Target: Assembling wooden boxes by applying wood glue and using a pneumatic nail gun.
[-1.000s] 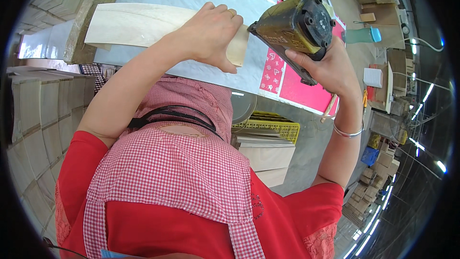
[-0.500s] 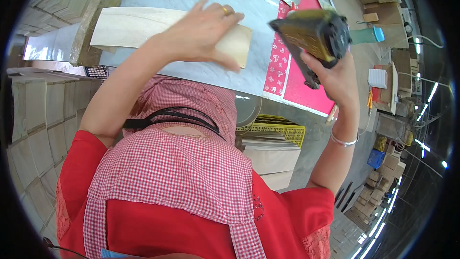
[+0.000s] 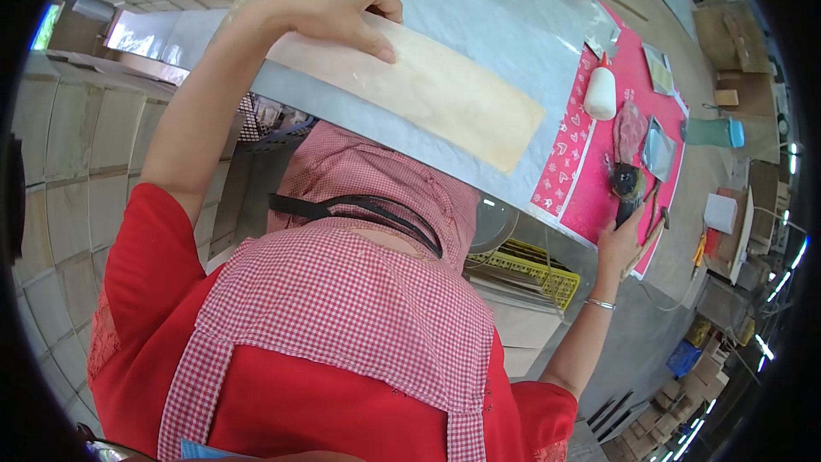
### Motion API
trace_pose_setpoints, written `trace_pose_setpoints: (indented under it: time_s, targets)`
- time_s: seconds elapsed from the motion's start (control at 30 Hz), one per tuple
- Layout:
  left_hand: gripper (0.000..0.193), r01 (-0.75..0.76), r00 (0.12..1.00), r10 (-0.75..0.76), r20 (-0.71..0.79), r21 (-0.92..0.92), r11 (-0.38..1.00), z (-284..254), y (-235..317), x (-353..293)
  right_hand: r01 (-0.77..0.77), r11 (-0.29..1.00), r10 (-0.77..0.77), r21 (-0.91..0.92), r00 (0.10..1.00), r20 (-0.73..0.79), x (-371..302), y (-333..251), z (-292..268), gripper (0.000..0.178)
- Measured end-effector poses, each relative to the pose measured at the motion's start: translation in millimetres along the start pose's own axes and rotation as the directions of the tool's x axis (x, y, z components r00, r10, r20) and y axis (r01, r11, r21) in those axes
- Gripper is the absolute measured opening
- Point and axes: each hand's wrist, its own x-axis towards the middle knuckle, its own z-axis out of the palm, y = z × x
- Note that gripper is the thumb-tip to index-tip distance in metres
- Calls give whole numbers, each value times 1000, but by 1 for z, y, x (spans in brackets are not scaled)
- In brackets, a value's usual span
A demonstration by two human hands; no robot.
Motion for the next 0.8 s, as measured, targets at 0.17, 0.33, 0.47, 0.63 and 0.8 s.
trace_pose_setpoints:
  time_s: [0.17,0.33,0.47,0.63,0.8]
  targets:
    - [15,-171,727,329,-603,306,937,53,20,-6,-39,992,40,124,999,-8,-2,-5,11,56]
    - [24,-164,601,360,-713,331,929,146,11,-7,100,927,-9,361,969,-246,34,-64,-30,46]
    - [37,-203,722,316,-615,249,947,168,10,-12,251,882,-75,398,910,-408,85,-116,10,54]
    - [60,-36,807,155,-570,214,976,166,8,-6,-139,914,212,380,964,-159,134,-161,49,70]
    - [72,9,869,100,-485,217,976,167,-2,14,23,699,217,715,945,-243,144,-123,64,59]
